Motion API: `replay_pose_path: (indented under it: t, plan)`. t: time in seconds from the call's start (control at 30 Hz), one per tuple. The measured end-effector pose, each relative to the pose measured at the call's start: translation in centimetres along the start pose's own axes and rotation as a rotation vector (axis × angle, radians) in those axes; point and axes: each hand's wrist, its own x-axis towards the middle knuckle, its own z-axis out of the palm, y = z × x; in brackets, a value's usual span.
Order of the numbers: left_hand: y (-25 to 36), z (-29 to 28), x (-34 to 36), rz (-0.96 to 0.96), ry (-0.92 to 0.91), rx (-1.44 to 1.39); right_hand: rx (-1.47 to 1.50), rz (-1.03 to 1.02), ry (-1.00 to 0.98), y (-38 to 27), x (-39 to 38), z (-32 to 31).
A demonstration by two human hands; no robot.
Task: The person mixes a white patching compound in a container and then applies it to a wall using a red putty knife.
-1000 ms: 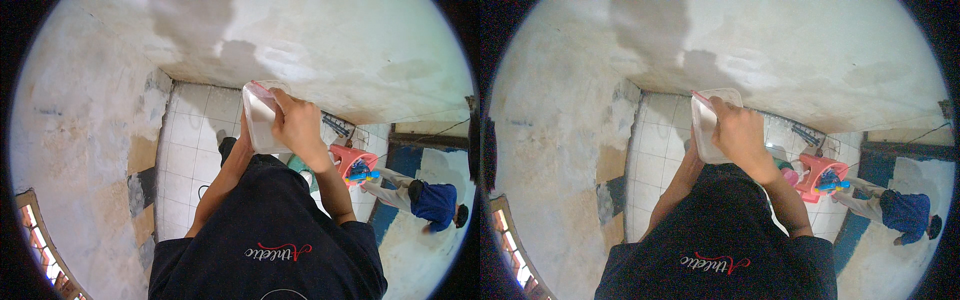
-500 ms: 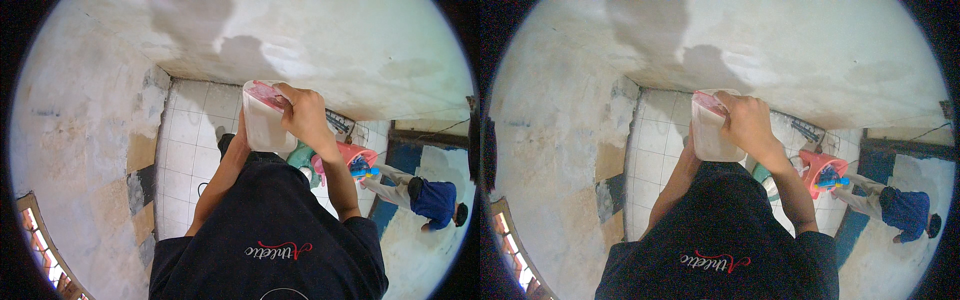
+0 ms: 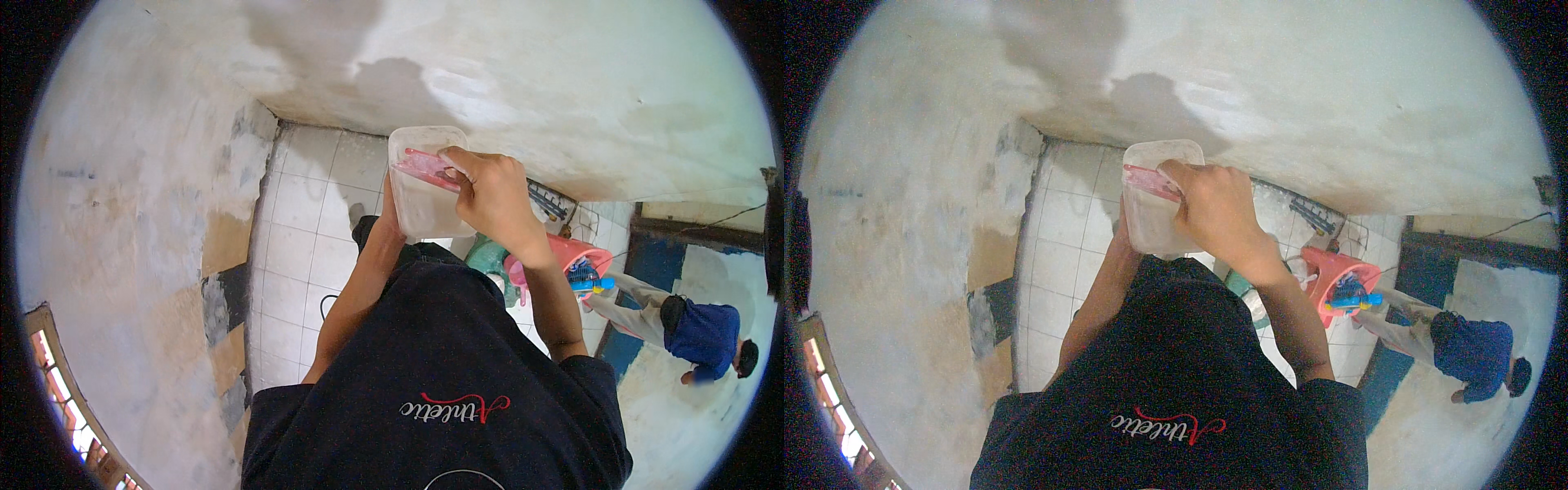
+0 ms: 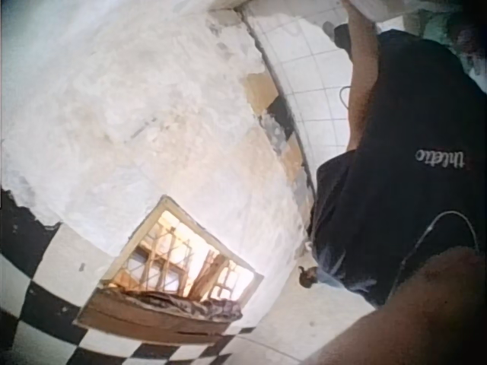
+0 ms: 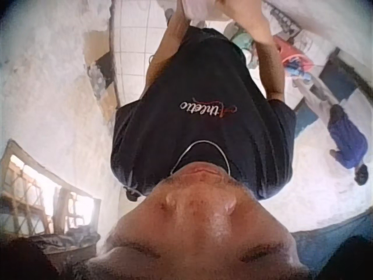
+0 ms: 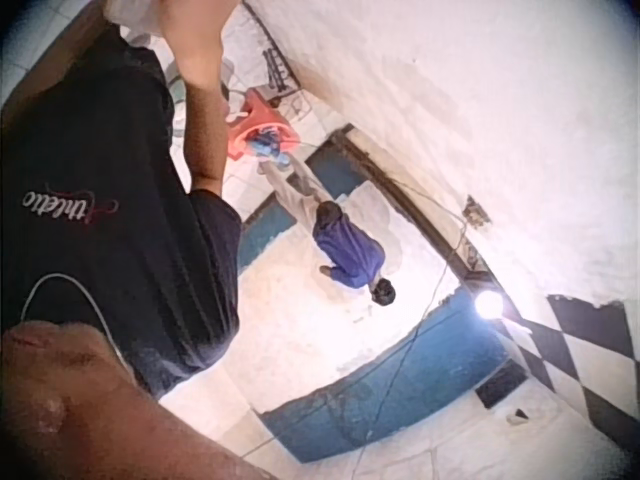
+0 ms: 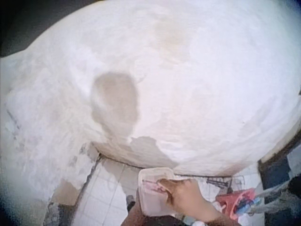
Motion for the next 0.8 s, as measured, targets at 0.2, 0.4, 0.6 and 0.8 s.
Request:
replay_pose_path:
  t: [0.2, 0.4, 0.6, 0.8]
  plan:
    - [0.8, -0.8, 0.0, 0.05, 0.101, 0.085, 0.013, -0.003, -0.027, -0.8, 0.1, 0.0]
    - [1.6, -1.4, -0.1, 0.089, 0.178, 0.157, 0.004, -0.029, -0.084, -1.3, 0.4, 0.1]
    - [3.1, -1.1, -0.2, 0.112, 0.161, 0.107, 0.061, -0.053, -0.1, -1.7, 0.5, -0.1]
    - [4.2, 1.2, -0.5, 0.222, 0.228, 0.265, 0.082, -0.093, -0.12, -1.6, 0.2, 0.1]
